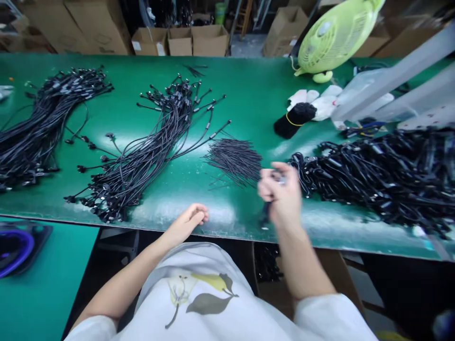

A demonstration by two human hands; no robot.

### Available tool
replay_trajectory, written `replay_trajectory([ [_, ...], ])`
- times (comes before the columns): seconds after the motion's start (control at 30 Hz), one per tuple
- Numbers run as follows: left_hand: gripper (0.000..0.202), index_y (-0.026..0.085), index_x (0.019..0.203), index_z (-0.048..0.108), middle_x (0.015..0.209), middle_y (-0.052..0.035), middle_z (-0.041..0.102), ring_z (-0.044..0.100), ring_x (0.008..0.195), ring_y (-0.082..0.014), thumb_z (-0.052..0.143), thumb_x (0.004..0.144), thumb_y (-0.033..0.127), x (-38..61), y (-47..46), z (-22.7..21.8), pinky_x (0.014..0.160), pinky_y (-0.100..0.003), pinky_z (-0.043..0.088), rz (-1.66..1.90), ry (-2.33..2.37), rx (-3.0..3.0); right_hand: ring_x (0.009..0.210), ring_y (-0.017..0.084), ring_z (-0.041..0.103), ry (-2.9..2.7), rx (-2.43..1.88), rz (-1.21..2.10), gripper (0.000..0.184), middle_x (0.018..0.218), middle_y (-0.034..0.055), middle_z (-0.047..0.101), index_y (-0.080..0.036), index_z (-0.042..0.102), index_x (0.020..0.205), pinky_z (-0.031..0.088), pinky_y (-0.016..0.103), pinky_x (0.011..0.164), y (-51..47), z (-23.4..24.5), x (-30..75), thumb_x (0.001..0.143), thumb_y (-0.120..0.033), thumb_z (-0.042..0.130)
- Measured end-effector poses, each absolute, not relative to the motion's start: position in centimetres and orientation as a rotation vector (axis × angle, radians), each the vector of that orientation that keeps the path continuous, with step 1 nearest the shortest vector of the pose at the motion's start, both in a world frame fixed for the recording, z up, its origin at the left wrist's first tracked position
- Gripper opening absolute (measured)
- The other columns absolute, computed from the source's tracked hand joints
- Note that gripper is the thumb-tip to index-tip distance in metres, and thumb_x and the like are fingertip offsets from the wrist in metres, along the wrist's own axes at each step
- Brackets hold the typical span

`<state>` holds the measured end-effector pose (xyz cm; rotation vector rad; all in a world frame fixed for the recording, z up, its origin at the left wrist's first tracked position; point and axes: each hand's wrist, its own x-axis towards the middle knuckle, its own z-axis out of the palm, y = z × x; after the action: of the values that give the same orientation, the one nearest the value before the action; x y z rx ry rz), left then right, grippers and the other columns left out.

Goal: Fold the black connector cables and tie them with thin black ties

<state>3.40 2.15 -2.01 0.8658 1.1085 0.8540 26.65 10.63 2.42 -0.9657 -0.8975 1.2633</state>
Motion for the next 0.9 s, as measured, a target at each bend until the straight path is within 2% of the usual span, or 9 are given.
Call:
replay_trajectory([
  [0.07,0.047,0.016,0.103,0.061,0.094,-0.0077,0.065,0.061,0.087,-0.017,0.063,0.081,0.058,3.0,2.6,-2.0,0.079,-0.03,0.046,0.87,1.137,0.881,0.037,0.004,0.041,-1.019,-1.006,1.011,0.04,0.074,-0.0071,0.06,-0.029,0.047,0.103,0.026,0.015,0.033,11.3,4.1,29.2,0.074,-0.014,0.07],
  [0.1,0.049,0.016,0.107,0.06,0.096,-0.0084,0.065,0.061,0.087,-0.0177,0.062,0.082,0.059,3.1,2.9,-1.8,0.078,-0.03,0.046,0.889,1.102,0.874,0.04,0.006,0.048,-1.133,-1.007,0.962,0.037,0.078,-0.0053,0.063,-0.028,0.047,0.104,0.034,0.017,0.036,11.2,4.7,29.4,0.078,-0.016,0.068],
  [0.2,0.059,0.021,0.127,0.05,0.119,-0.012,0.06,0.059,0.104,-0.0218,0.055,0.085,0.063,4.4,3.6,-0.5,0.088,-0.034,0.046,0.995,0.903,0.924,0.083,0.017,0.068,-1.678,-0.955,0.925,0.031,0.099,0.0028,0.069,-0.026,0.051,0.11,0.056,0.034,0.075,9.7,5.3,26.5,0.083,-0.024,0.066],
  [0.27,0.063,0.022,0.129,0.05,0.121,-0.0117,0.059,0.057,0.109,-0.0226,0.048,0.086,0.067,5.1,3.5,0.6,0.093,-0.035,0.044,1.013,0.806,1.012,0.109,0.022,0.062,-1.989,-0.858,0.859,0.03,0.112,0.0063,0.068,-0.025,0.055,0.114,0.047,0.045,0.099,8.8,4.6,23.3,0.086,-0.028,0.064],
  [0.33,0.063,0.017,0.116,0.058,0.099,-0.009,0.063,0.059,0.092,-0.0196,0.043,0.085,0.07,5.1,3.2,1.5,0.086,-0.033,0.046,0.967,0.796,1.098,0.117,0.024,0.057,-2.085,-0.778,0.779,0.033,0.121,0.0083,0.064,-0.025,0.055,0.12,0.041,0.047,0.105,8.3,3.7,20.5,0.088,-0.033,0.062],
  [0.5,0.054,0.017,0.1,0.054,0.07,0.0026,0.048,0.041,0.056,-0.0095,0.052,0.082,0.069,3.2,1.9,1.8,0.055,-0.024,0.037,0.966,0.974,1.045,0.1,0.021,0.062,-1.999,-0.911,0.815,0.034,0.109,0.007,0.065,-0.023,0.055,0.12,0.049,0.036,0.089,7.7,3.3,17.8,0.088,-0.032,0.062],
  [0.7,0.041,0.016,0.098,0.055,0.065,0.0036,0.048,0.046,0.058,-0.0096,0.047,0.092,0.056,1.6,0.6,1.2,0.062,-0.024,0.04,0.901,1.001,1.053,0.093,0.018,0.058,-1.945,-0.911,0.883,0.018,0.099,0.0061,0.062,-0.021,0.062,0.105,0.047,0.034,0.086,7.8,3.4,17.6,0.093,-0.026,0.051],
  [0.8,0.04,0.019,0.11,0.048,0.066,0.006,0.048,0.045,0.05,-0.0076,0.05,0.091,0.054,0.7,0.1,0.8,0.053,-0.022,0.038,0.897,0.937,0.878,0.089,0.016,0.058,-1.817,-0.903,1.347,0.033,0.1,0.0041,0.061,-0.021,0.059,0.113,0.049,0.031,0.081,8.8,2.9,18.7,0.084,-0.035,0.065],
  [0.9,0.045,0.023,0.103,0.042,0.066,0.0082,0.051,0.039,0.041,-0.0049,0.062,0.082,0.058,-0.4,-0.2,0.7,0.044,-0.019,0.033,0.863,0.876,0.73,0.081,0.014,0.058,-1.587,-0.894,1.774,0.041,0.094,0.0027,0.061,-0.021,0.06,0.111,0.05,0.027,0.07,9.4,2.2,19.6,0.077,-0.04,0.073],
])
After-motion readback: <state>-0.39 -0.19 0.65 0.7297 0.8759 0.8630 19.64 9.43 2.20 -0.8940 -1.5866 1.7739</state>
